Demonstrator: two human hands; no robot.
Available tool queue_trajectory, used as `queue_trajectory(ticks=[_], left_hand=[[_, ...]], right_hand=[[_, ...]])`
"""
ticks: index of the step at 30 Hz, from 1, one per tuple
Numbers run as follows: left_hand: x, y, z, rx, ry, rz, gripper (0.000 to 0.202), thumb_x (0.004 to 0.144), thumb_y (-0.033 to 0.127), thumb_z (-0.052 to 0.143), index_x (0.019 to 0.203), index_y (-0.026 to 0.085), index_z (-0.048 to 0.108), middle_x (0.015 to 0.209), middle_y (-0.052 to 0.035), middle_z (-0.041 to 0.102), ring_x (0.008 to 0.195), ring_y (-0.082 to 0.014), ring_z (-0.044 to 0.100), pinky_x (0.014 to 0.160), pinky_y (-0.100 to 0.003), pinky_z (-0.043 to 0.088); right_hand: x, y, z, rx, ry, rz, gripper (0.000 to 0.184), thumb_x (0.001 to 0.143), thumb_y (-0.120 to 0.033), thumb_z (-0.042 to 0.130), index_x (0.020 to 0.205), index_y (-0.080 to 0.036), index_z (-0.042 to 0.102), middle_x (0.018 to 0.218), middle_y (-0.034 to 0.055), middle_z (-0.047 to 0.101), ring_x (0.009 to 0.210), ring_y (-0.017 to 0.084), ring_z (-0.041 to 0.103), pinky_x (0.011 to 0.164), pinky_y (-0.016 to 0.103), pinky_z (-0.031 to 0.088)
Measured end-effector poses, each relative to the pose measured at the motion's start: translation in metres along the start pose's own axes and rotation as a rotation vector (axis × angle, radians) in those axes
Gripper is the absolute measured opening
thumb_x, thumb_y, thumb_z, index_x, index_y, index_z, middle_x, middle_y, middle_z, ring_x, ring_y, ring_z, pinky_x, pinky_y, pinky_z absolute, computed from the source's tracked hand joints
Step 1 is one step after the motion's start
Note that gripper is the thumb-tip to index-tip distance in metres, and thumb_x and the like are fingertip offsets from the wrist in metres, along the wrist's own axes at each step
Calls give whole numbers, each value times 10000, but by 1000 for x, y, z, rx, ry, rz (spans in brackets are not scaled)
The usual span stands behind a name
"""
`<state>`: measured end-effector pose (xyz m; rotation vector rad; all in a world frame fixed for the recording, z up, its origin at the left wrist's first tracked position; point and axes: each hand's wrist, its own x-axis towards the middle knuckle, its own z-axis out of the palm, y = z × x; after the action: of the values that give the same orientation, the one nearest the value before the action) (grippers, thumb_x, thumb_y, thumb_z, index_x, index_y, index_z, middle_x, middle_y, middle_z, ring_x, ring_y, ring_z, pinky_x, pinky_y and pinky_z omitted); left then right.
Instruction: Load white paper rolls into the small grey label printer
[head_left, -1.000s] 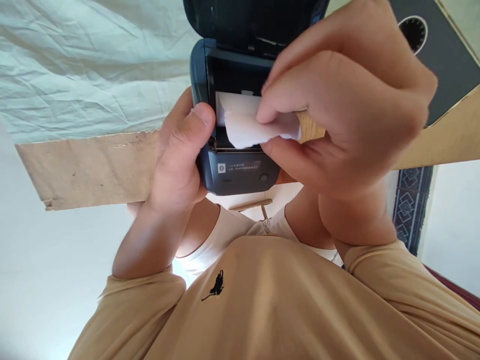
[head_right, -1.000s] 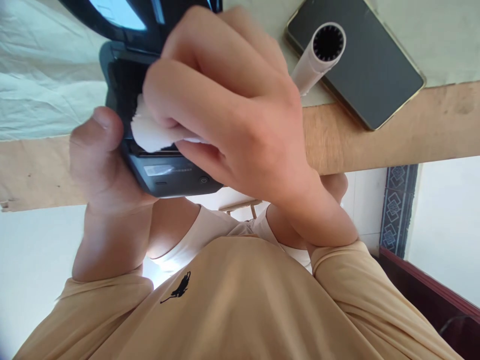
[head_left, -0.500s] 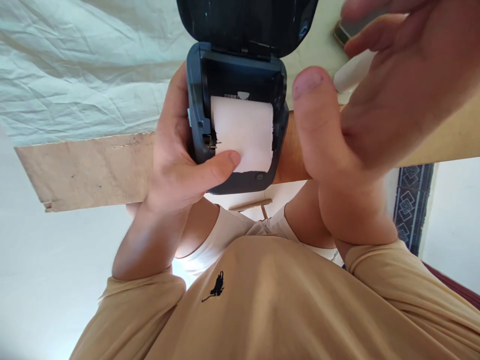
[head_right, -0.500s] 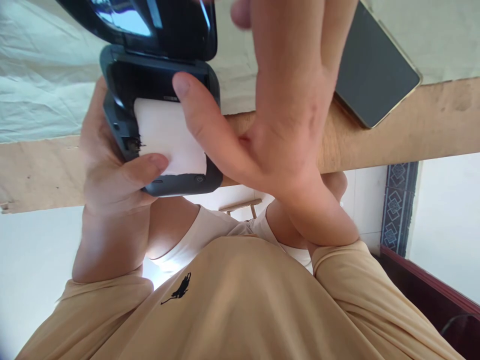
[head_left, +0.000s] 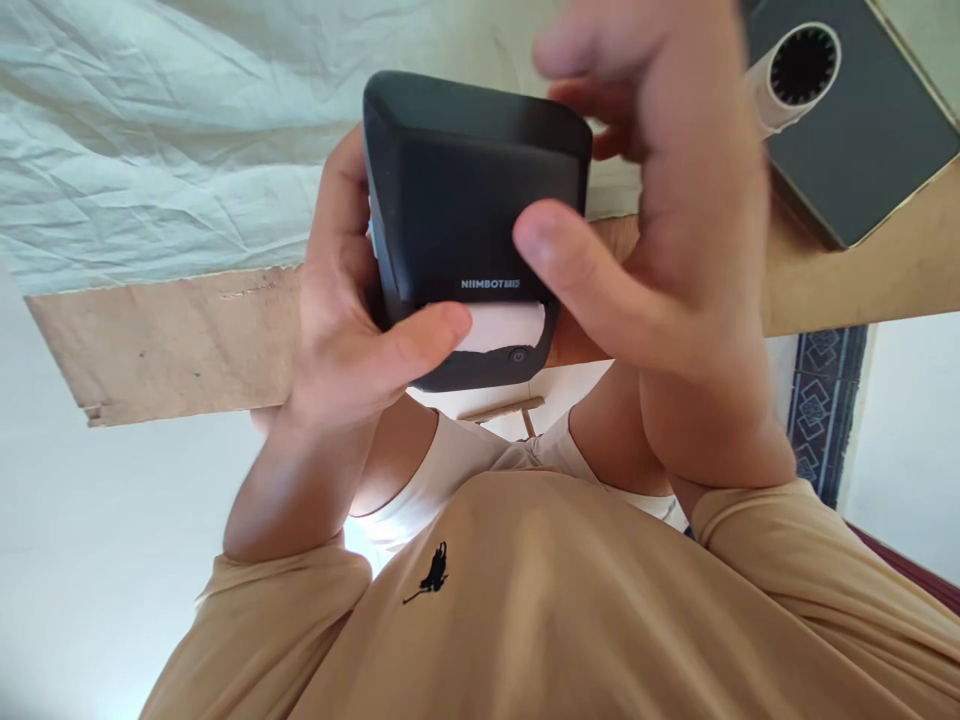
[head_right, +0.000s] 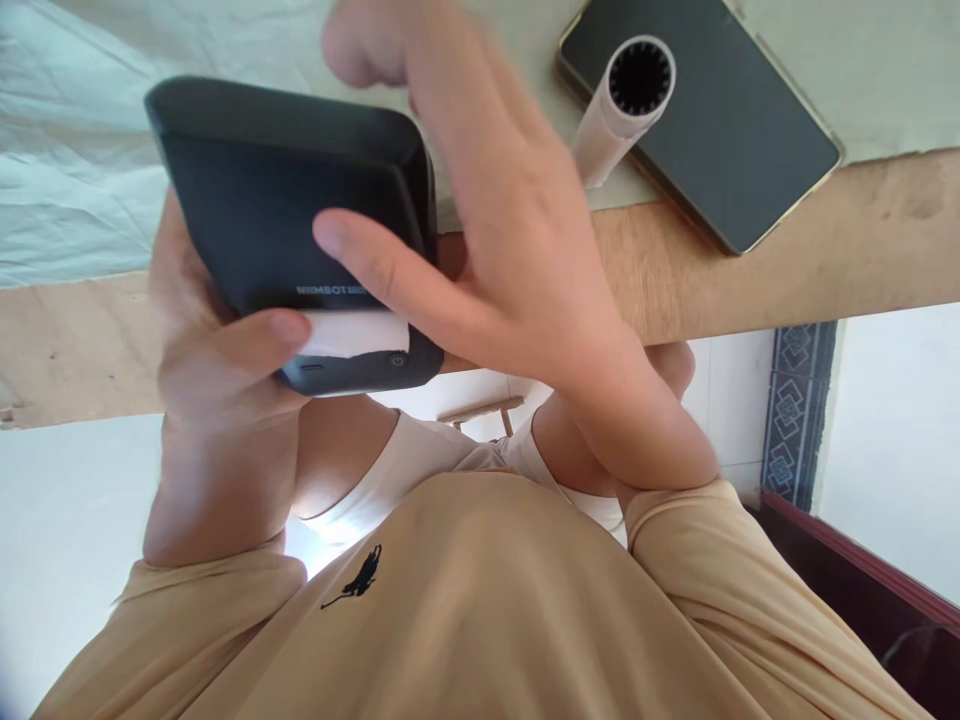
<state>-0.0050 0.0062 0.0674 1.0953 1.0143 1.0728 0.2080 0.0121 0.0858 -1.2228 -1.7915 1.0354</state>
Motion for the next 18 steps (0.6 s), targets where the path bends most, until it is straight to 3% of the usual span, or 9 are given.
queue_trajectory(ticks=[4,6,9,11,14,18], left_hand=[[16,1,25,-187,82,95,818,843,688,834,1523,352,526,1230,-57,693,1350,-371,711,1012,-558,696],[21,-2,29,-194,83,88,796,862,712,801,1514,342,532,1231,-62,707,1337,-373,724,994,-542,704],[20,-12,22,-202,79,53,719,885,729,762,1449,318,588,1175,-61,726,1252,-358,764,918,-497,711],[15,-18,13,-208,55,30,623,891,692,773,1356,296,650,1090,-54,723,1112,-322,789,791,-429,694],[7,-19,3,-223,7,10,460,849,565,856,1158,251,724,938,-37,658,825,-211,708,579,-313,542],[0,-2,0,-199,-57,-119,410,818,405,949,1125,234,737,972,-37,618,814,-153,576,648,-285,492]], right_hand=[[18,-6,13,-104,-23,131,747,1004,-784,369,1481,-249,580,1344,95,603,1619,330,421,1352,509,491],[19,1,16,-85,-66,158,772,1016,-804,309,1474,-242,574,1302,106,594,1620,305,424,1348,472,499],[18,11,20,-40,-102,158,791,1019,-816,281,1472,-234,567,1293,110,584,1618,287,425,1355,444,493],[19,16,23,-18,-107,142,797,1018,-821,283,1478,-233,562,1299,111,582,1626,284,414,1367,438,479],[20,20,26,1,-105,116,805,1014,-825,296,1492,-230,553,1311,111,579,1643,284,391,1392,437,450],[21,23,25,16,-101,76,811,1009,-826,320,1510,-227,540,1327,111,577,1668,285,357,1422,437,409]])
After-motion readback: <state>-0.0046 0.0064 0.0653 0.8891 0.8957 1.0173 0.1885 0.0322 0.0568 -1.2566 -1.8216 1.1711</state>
